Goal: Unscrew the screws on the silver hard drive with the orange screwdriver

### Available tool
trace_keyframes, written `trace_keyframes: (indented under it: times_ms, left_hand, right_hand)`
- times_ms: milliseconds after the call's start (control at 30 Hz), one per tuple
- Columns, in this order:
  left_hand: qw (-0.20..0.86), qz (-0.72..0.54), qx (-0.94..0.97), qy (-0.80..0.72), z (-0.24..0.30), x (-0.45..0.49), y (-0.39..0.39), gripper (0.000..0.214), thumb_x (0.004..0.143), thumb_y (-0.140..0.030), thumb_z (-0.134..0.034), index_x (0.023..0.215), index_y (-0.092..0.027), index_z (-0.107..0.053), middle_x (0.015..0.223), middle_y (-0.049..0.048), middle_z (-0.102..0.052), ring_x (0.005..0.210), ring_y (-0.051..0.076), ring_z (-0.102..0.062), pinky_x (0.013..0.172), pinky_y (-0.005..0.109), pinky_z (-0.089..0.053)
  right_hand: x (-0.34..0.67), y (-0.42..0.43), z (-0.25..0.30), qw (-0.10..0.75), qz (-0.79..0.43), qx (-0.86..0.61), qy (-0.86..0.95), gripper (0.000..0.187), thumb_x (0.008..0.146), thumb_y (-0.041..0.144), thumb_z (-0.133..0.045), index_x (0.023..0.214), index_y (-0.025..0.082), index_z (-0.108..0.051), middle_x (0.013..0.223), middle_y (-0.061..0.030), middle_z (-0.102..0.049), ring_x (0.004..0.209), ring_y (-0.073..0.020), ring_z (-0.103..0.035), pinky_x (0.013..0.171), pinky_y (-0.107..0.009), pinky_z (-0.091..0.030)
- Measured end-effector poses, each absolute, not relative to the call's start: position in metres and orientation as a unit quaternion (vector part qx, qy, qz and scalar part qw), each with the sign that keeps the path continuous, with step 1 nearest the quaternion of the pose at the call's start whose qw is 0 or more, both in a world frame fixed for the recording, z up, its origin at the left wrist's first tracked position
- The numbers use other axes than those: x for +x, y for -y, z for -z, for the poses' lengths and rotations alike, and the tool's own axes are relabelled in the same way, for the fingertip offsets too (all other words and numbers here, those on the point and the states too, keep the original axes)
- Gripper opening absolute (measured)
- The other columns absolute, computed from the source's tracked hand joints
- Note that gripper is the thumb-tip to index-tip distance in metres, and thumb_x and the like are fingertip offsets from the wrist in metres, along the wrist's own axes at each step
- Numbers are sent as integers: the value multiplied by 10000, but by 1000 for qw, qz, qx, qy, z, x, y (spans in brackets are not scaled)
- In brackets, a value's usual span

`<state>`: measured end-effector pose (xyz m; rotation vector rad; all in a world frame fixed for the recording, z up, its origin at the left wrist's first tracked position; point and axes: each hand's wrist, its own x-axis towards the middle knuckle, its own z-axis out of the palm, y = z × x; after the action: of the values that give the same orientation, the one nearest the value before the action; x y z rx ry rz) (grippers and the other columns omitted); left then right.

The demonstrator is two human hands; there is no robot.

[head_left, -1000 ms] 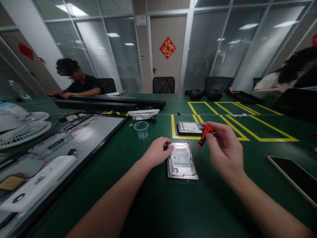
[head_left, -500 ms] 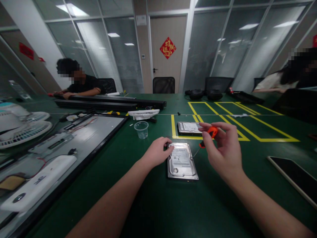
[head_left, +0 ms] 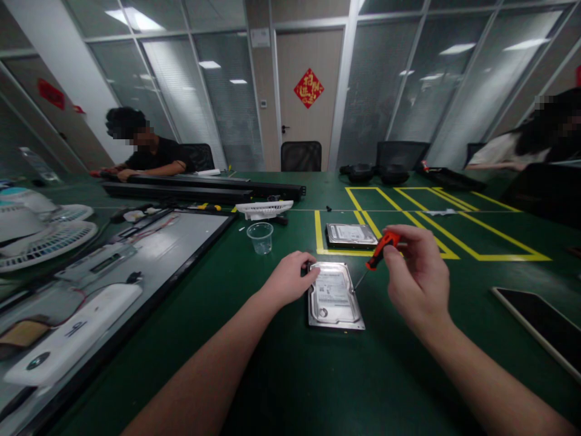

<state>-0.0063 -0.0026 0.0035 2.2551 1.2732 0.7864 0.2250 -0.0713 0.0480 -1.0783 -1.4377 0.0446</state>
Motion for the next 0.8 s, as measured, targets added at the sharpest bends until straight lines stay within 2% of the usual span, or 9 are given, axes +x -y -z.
trace_keyframes:
  times_ms: [267, 367, 533, 633, 700, 800]
  left_hand:
    - [219, -290, 811, -460, -2, -6, 2, 268, 967, -368, -626, 1134, -191, -738, 1091, 87, -713, 990, 234, -662, 897, 376, -534]
    - [222, -285, 810, -462, -3, -6, 2, 277, 968, -373, -622, 1141, -190, -737, 1103, 90, -713, 990, 236, -662, 883, 375, -536]
    - [220, -283, 812, -461, -6, -6, 3, 268, 970, -362, -616, 1126, -182, -738, 1096, 92, -713, 980, 237, -664, 871, 373, -535]
    - [215, -286, 813, -459, -5, -5, 3, 250, 967, -356, -622, 1106, -183, -738, 1081, 89, -717, 974, 235, -664, 875, 372, -533]
    - [215, -289, 812, -460, -3, -5, 2, 250, 967, -359, -623, 1109, -186, -736, 1084, 88, -718, 976, 232, -663, 875, 369, -533]
    - [213, -292, 812, -459, -1, -6, 1, 257, 969, -368, -623, 1112, -187, -736, 1077, 84, -715, 969, 227, -660, 870, 365, -532]
  right_hand:
    - [226, 69, -49, 600, 32, -489, 632, 350, 871, 316, -779, 1198, 293, -658, 1081, -43, -680, 895, -221, -671, 825, -454, -579]
    - [224, 70, -50, 603, 19, -488, 631, 345, 887, 291, -756, 1218, 289, -659, 1089, -45, -711, 907, -223, -694, 844, -459, -591]
    - [221, 74, -51, 618, -48, -454, 641, 326, 946, 227, -660, 1265, 291, -636, 1220, -67, -721, 1110, -253, -705, 966, -495, -580]
    - [221, 74, -51, 616, -78, -451, 641, 294, 985, 238, -597, 1272, 297, -627, 1262, -72, -711, 1143, -254, -696, 995, -511, -567]
    - [222, 73, -50, 616, -70, -452, 642, 291, 978, 257, -615, 1267, 293, -628, 1234, -73, -703, 1106, -250, -696, 968, -499, -574]
    - [225, 70, -48, 607, -13, -464, 645, 371, 896, 295, -742, 1251, 288, -633, 1158, -63, -679, 1019, -245, -689, 890, -463, -582]
